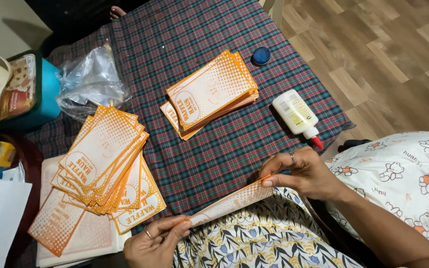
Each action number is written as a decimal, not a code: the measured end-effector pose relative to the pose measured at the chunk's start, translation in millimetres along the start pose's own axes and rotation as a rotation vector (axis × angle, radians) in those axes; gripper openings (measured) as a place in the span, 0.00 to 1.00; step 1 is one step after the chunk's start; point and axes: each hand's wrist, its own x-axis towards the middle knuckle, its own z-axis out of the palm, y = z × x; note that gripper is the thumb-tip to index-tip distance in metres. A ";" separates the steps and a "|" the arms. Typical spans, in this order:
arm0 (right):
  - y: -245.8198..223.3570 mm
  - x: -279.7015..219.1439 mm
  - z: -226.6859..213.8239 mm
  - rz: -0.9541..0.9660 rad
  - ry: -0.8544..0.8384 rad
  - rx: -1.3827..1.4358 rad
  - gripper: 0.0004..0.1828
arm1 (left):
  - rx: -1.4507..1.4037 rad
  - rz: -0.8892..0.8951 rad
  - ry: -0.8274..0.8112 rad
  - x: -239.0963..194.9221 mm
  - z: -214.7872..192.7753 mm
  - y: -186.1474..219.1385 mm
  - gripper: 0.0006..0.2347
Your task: Assembling paper bags by applying glue to templates and folding them.
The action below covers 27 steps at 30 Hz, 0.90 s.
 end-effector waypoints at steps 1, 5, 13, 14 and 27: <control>0.0 0.0 -0.1 0.010 0.000 -0.008 0.06 | -0.003 0.028 -0.017 0.4 -1.0 -2.6 0.06; 3.5 -1.3 0.3 0.032 0.012 0.024 0.06 | -0.024 0.023 -0.060 1.6 -5.1 -12.9 0.06; 6.4 -9.4 -9.8 -0.043 -0.017 -0.135 0.09 | 0.164 0.032 -0.159 11.4 -5.4 18.4 0.06; 6.6 -10.9 -10.7 -0.040 0.037 -0.125 0.07 | 0.175 -0.039 -0.141 12.1 -2.0 22.7 0.06; -26.2 36.6 -11.6 -0.670 0.086 -0.615 0.08 | -0.025 0.722 -0.326 70.8 3.2 -2.6 0.13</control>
